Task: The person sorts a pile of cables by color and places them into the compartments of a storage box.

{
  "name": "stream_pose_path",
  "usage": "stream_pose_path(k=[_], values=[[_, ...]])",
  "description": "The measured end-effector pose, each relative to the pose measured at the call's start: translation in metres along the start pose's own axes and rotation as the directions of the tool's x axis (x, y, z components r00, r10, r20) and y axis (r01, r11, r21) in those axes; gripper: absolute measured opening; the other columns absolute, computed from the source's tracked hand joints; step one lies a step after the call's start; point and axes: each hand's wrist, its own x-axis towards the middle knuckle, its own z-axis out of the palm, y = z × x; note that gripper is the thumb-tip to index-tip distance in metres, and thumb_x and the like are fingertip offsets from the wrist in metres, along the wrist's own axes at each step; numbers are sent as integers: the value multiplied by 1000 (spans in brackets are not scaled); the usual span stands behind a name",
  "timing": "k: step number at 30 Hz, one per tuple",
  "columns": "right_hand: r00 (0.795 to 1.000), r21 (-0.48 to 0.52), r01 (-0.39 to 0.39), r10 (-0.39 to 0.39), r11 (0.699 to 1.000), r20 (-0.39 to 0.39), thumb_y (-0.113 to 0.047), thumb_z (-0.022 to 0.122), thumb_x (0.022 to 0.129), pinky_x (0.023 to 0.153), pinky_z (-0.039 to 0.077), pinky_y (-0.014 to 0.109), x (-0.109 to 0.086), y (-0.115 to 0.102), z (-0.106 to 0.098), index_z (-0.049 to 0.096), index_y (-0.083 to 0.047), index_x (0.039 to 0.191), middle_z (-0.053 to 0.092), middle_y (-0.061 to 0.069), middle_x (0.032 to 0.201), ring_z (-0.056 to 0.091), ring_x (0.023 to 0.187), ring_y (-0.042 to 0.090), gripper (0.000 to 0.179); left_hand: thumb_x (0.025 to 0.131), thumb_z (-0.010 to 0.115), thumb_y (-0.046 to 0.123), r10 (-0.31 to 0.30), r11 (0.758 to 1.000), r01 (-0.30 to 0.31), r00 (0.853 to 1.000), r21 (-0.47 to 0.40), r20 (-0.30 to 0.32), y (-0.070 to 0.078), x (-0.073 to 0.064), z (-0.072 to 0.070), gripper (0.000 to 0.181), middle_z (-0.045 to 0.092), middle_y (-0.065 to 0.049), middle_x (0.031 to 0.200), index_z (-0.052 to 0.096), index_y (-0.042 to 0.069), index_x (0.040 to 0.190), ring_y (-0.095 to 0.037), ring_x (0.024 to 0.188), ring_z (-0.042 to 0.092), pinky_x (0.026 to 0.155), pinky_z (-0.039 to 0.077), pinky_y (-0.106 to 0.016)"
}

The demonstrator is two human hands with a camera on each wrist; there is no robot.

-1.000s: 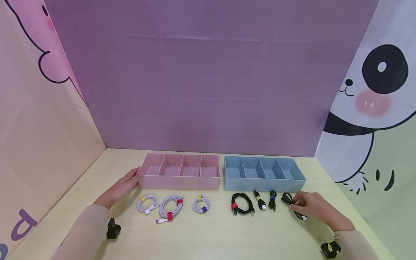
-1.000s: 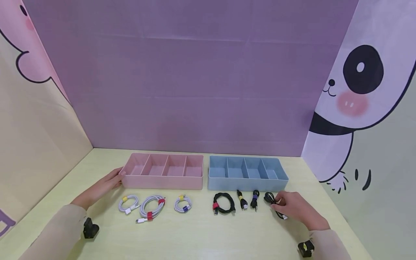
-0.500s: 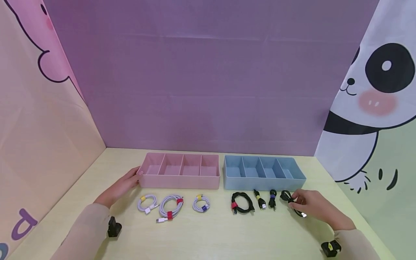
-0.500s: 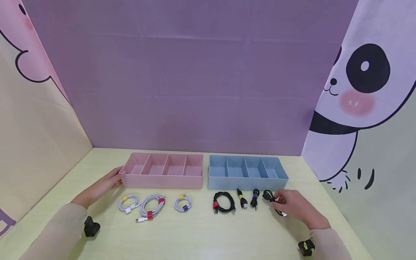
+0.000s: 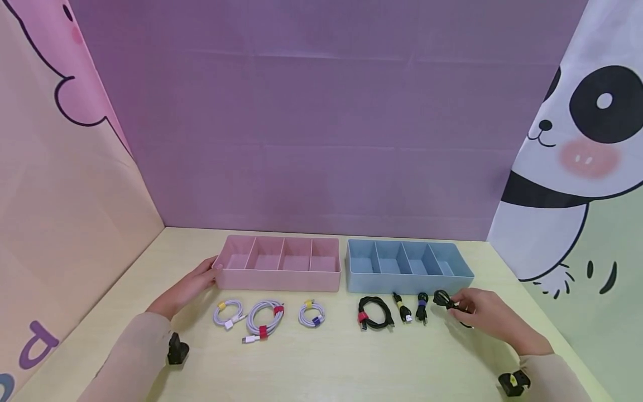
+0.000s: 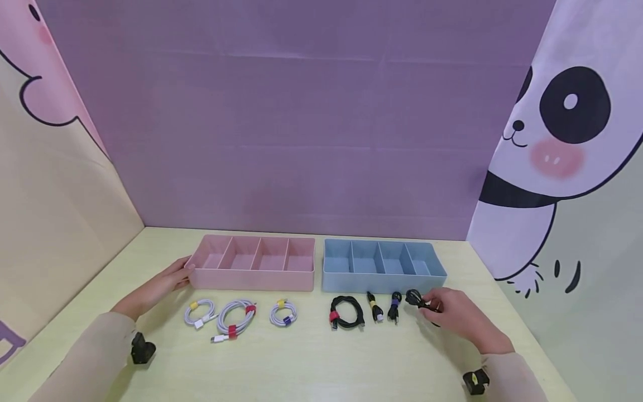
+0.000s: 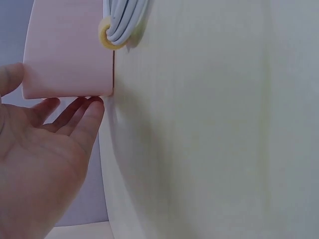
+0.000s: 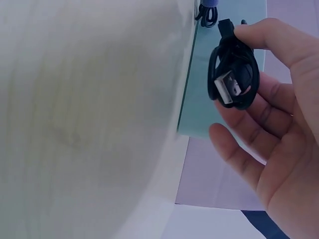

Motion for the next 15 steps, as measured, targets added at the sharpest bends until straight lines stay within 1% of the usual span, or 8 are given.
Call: stream_pose_path(k=[4,5,10,13,15], values=[[999,-11,18,-19,1000,-28,-26,71,79,53,45,22,1,-1,-2,66,-7,92,57,-13,71,49,61,0,23,92,30,58,-22,1000,22,1000,-6,3,-1,1,0,81,4,-22,149,1,5,146,-41,133,10,104,9,-61],[999,-9,13,-13,1000,-35,-26,71,79,53,46,22,1,-2,-3,66,-7,91,57,-13,71,49,61,0,23,92,30,58,-27,1000,27,1000,-7,4,-2,1,0,81,4,-22,149,0,5,146,-41,133,10,104,9,-61],[1000,-6,3,-3,1000,-29,-28,71,79,53,45,22,2,-5,-4,66,-8,92,56,-13,71,49,62,0,24,91,29,60,-46,999,46,999,2,1,-3,3,0,83,3,-21,149,-1,6,146,-41,133,11,104,9,-62],[999,-13,12,-13,1000,-34,-28,71,79,53,46,22,2,-5,-5,66,-8,92,57,-13,72,49,62,0,24,90,29,61,-47,999,47,999,-2,-1,-3,3,1,84,4,-21,149,-1,6,146,-41,133,13,104,9,-62],[999,-22,16,-17,1000,-46,-28,71,79,53,46,22,2,-5,-6,67,-10,91,57,-14,72,50,62,0,22,91,30,60,-34,999,34,999,-15,1,-4,4,1,83,5,-21,149,0,6,146,-41,132,15,105,10,-59]])
